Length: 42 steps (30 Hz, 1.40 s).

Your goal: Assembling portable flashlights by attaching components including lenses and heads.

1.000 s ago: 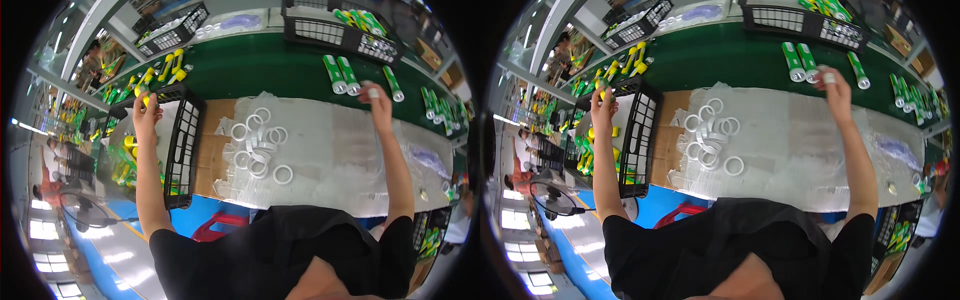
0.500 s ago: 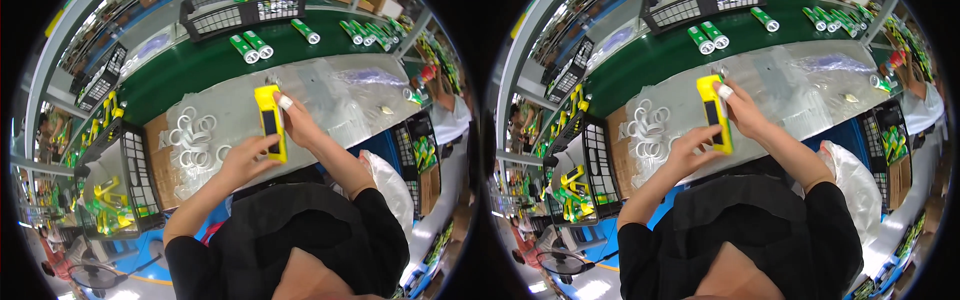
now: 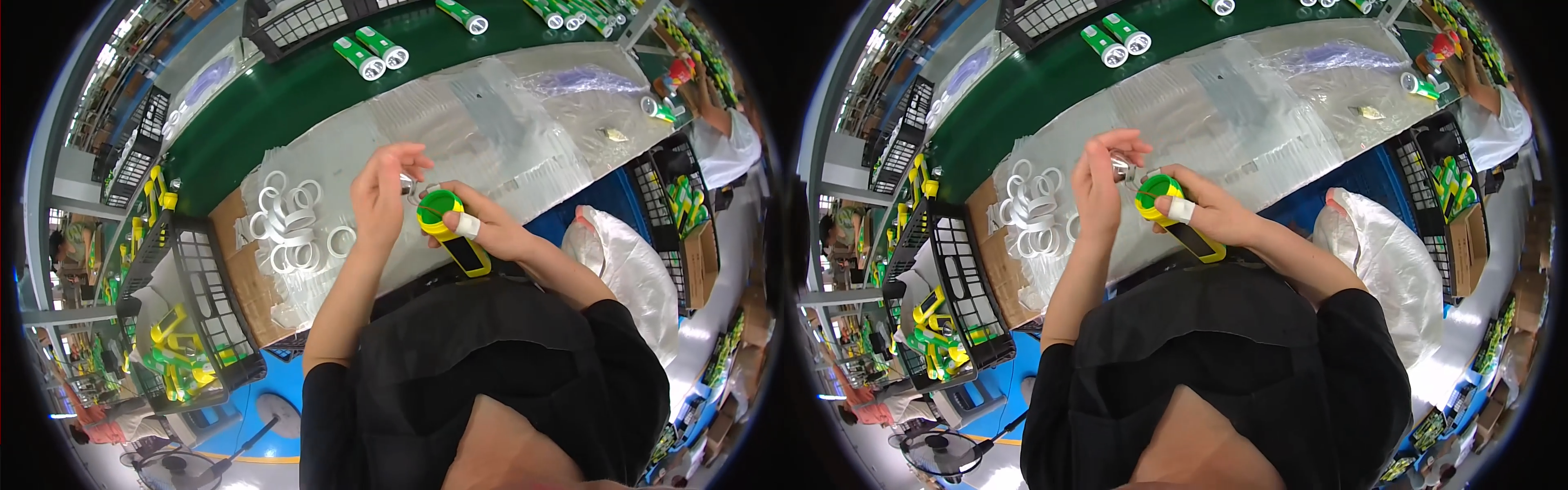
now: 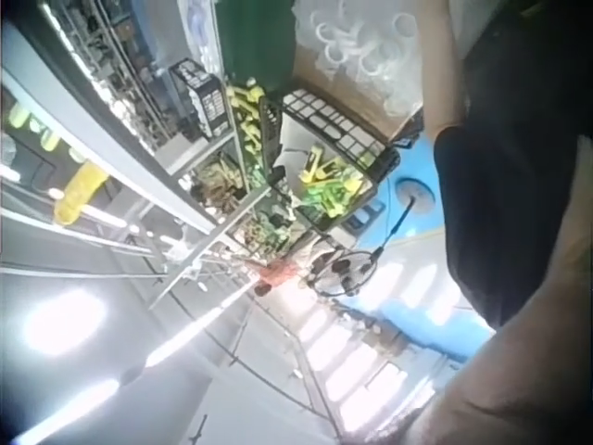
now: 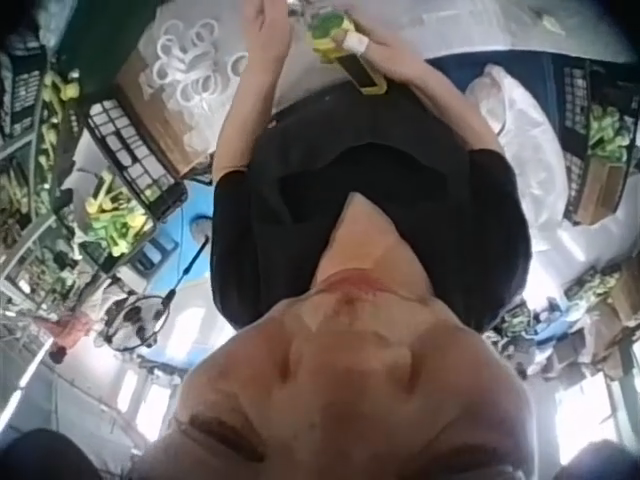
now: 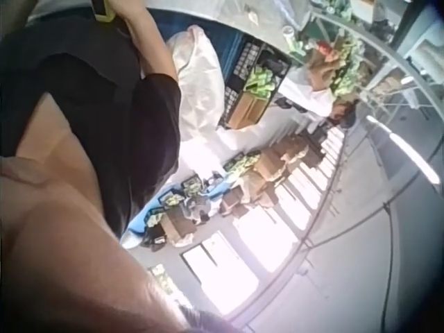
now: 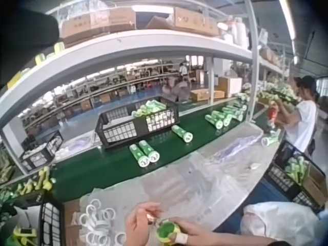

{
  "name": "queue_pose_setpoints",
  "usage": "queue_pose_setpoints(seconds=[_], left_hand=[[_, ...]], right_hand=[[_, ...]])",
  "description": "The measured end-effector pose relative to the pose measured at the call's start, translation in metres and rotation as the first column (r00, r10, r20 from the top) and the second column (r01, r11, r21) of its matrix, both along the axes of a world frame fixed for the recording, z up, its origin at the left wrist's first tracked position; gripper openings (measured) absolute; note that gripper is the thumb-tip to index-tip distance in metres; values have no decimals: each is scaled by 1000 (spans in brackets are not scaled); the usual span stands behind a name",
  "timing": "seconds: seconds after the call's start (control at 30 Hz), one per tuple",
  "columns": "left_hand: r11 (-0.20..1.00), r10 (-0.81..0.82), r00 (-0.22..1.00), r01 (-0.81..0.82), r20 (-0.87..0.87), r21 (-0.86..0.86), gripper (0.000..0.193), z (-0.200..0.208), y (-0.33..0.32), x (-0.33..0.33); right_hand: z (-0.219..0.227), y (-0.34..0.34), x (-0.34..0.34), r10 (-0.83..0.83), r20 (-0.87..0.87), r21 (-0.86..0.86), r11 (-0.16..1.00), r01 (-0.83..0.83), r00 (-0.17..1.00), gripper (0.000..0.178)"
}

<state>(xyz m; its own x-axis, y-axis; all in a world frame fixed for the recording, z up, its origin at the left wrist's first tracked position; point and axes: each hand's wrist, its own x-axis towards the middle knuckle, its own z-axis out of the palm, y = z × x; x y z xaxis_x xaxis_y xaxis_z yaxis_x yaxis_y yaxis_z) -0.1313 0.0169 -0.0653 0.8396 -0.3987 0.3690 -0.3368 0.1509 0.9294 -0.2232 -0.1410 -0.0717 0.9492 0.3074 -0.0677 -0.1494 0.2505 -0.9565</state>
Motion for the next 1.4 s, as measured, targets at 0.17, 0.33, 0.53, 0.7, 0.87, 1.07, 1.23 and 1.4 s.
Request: queue_pose_setpoints(seconds=[0.17, 0.33, 0.53, 0.7, 0.87, 1.07, 1.23, 1.4], left_hand=[[935, -312, 777, 151, 546, 320, 43, 8, -15, -3], [958, -275, 926, 240, 258, 159, 42, -5, -52, -2], [841, -235, 802, -116, 550, 528, 46, -73, -92, 57], [811, -333, 743, -88, 581, 578, 45, -82, -96, 67], [958, -209, 939, 140, 272, 251, 43, -17, -61, 32], [925, -209, 738, -63, 642, 374, 36, 6, -2, -19], [964, -120, 805, -46, 582, 263, 40, -16, 21, -30], [986, -22, 786, -85, 617, 143, 34, -18, 33, -24]], right_hand=[[-20, 2, 2, -105, 54, 81, 992, 101, 993, 42], [-18, -14, -3, -332, -23, 189, 925, 330, 943, 38], [-13, -51, -20, -443, 38, 151, 889, 433, 896, 53], [-13, -56, -23, -424, 54, 124, 901, 415, 904, 60], [-9, -51, -13, -339, 71, 144, 934, 326, 938, 64], [5, -16, -4, -119, 48, 153, 982, 110, 992, 42], [-3, 14, 4, -17, 61, 38, 999, 14, 998, 42], [-15, 37, 14, -101, 263, -16, 994, 109, 959, 45]])
